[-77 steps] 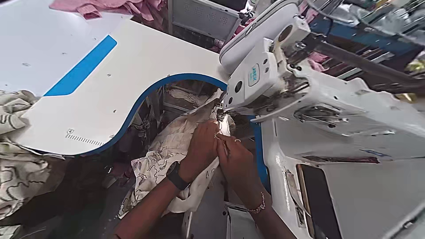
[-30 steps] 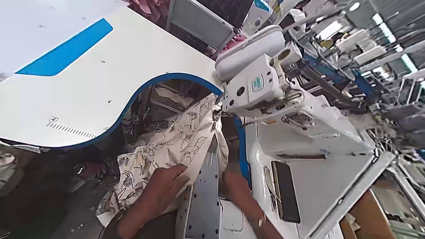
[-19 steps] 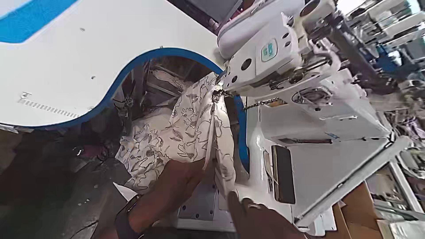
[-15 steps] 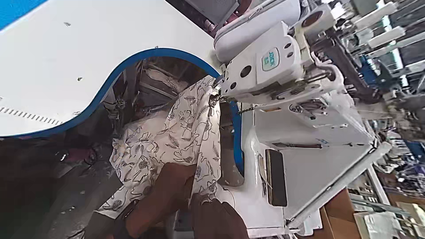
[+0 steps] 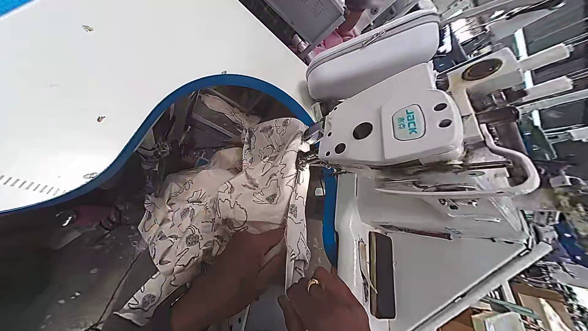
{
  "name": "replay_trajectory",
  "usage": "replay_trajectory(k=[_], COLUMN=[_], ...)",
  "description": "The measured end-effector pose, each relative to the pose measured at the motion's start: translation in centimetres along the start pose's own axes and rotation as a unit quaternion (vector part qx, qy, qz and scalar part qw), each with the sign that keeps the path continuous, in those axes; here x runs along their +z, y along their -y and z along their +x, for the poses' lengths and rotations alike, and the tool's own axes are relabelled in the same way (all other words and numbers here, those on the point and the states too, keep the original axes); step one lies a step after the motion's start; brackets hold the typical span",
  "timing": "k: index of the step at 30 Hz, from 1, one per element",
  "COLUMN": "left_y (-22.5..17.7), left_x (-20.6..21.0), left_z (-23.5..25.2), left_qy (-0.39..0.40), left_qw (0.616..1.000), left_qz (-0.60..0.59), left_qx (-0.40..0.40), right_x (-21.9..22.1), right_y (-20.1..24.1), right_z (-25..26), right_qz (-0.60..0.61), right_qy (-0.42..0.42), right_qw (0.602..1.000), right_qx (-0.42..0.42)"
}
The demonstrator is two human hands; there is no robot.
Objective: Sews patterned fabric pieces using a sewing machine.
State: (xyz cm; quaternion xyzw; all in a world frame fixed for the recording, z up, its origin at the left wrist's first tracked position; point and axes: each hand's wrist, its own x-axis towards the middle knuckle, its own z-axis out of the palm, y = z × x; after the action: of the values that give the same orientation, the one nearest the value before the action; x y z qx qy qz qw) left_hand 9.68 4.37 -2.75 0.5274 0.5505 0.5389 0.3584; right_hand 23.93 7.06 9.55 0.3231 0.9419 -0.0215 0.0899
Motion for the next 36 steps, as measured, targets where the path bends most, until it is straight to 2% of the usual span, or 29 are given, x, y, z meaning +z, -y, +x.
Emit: replay_trajectory(k=[6, 8, 11, 13, 15, 18, 22, 25, 30, 33, 36], left_y=[0.7, 0.8, -0.4, -1.4, -1.7, -1.4, 0.2, 1.1, 1.2, 1.1, -0.7], left_x=[0.7, 0.8, -1.1, -1.7, -1.6, -1.1, -0.2, -0.6, -1.0, -0.7, -0.5], left_z=[2.7, 4.0, 4.2, 3.7, 3.3, 3.3, 1.5, 2.3, 4.2, 4.9, 3.2], left_qy=[-0.046, -0.045, 0.079, 0.124, 0.127, 0.105, 0.062, 0.091, 0.120, 0.107, 0.055], left_qw=[0.998, 0.997, 0.989, 0.985, 0.988, 0.993, 0.995, 0.984, 0.971, 0.979, 0.993], left_qz=[-0.040, -0.061, -0.079, -0.055, -0.009, 0.015, -0.065, -0.151, -0.198, -0.162, -0.060], left_qx=[-0.012, -0.017, -0.095, -0.103, -0.086, -0.058, -0.035, -0.030, -0.063, -0.060, -0.080], right_x=[-0.1, -0.2, 1.9, 2.5, 1.3, 1.0, 1.4, 1.5, 2.5, 3.4, 3.5], right_y=[-1.2, -2.6, -4.7, -5.3, -3.5, -0.9, -0.8, -1.3, -2.5, -2.7, -3.5], right_z=[1.5, 1.3, -1.7, -3.2, -3.2, -0.9, 1.2, 1.5, 2.2, 2.9, 2.6], right_qz=[0.011, 0.051, 0.166, 0.194, 0.164, 0.047, -0.042, -0.061, -0.058, -0.059, -0.061], right_qy=[-0.027, -0.036, -0.018, -0.015, -0.034, -0.055, -0.075, -0.095, -0.167, -0.218, -0.219], right_qw=[0.999, 0.998, 0.984, 0.979, 0.985, 0.997, 0.993, 0.991, 0.984, 0.974, 0.974], right_qx=[0.015, 0.023, 0.067, 0.064, 0.035, -0.040, -0.082, -0.073, -0.034, -0.012, -0.002])
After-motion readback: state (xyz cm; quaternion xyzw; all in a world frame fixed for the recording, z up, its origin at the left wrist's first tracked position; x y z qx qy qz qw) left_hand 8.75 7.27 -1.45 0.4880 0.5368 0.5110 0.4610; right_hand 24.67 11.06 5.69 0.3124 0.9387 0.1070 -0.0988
